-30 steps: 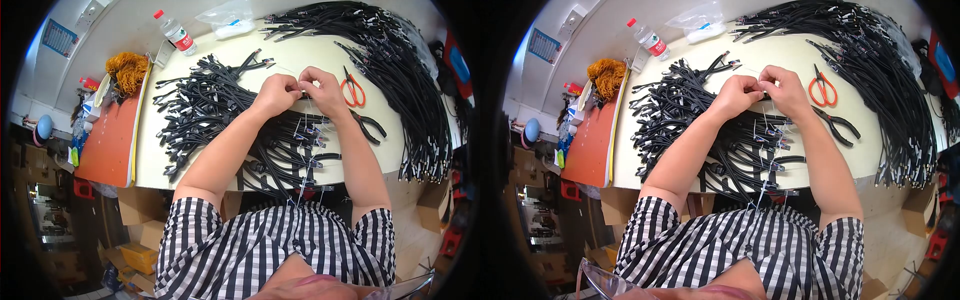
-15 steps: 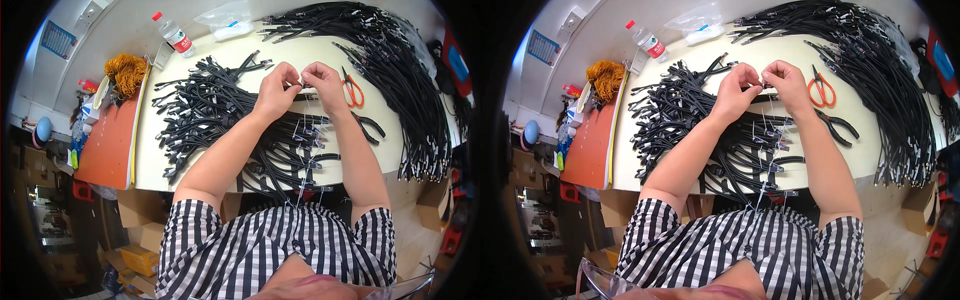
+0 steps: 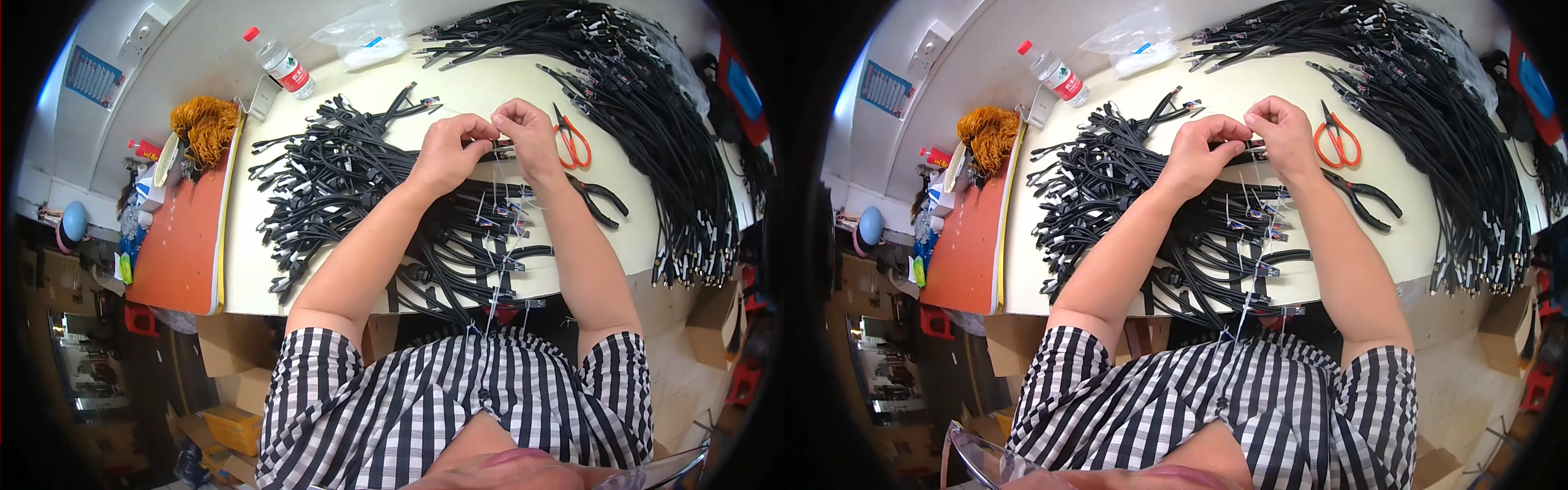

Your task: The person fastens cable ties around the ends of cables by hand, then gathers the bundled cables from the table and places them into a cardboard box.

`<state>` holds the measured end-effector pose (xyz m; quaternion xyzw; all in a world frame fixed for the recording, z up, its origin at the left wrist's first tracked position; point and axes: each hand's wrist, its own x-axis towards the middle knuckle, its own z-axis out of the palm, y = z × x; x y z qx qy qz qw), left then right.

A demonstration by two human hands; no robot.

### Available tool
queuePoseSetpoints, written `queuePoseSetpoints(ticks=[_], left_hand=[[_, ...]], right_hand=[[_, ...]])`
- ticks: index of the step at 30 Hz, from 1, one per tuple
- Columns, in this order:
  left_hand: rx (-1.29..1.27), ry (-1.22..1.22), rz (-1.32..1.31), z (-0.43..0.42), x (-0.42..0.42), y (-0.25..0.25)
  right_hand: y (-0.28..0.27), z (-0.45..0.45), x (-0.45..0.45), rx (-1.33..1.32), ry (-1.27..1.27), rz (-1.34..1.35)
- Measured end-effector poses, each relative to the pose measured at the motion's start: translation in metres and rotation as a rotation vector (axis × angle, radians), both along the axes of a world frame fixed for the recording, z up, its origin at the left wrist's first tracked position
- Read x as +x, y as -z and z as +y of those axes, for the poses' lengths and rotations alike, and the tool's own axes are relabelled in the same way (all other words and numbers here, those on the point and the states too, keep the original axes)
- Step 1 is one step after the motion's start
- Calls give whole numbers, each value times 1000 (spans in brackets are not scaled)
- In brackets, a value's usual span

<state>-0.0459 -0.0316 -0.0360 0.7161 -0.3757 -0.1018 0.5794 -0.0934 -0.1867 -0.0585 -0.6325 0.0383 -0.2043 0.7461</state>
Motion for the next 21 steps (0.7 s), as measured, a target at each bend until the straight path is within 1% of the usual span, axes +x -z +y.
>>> queuePoseSetpoints(ticks=[4,6,7,9,17,19,21], left_hand=[[-89,-9,73,-2,2,2],[-86,-6,68,-2,3,4],[-84,2,63,-2,4,5],[-72,4,64,-2,5,6],[-5,7,27,-1,1,-1],[-28,-17,-108,-2,0,-1],[-6,-6,-116,-2,-2,-3]], right_hand=[[-16,1,-6,70,-44,-31],[-25,3,-11,23,-96,65],[-21,1,-10,26,-95,67],[-15,-6,-7,-92,-167,35],[-14,-1,-7,-18,-133,91],[-13,0,-7,-16,-123,83],[-11,0,-7,-11,-86,75]])
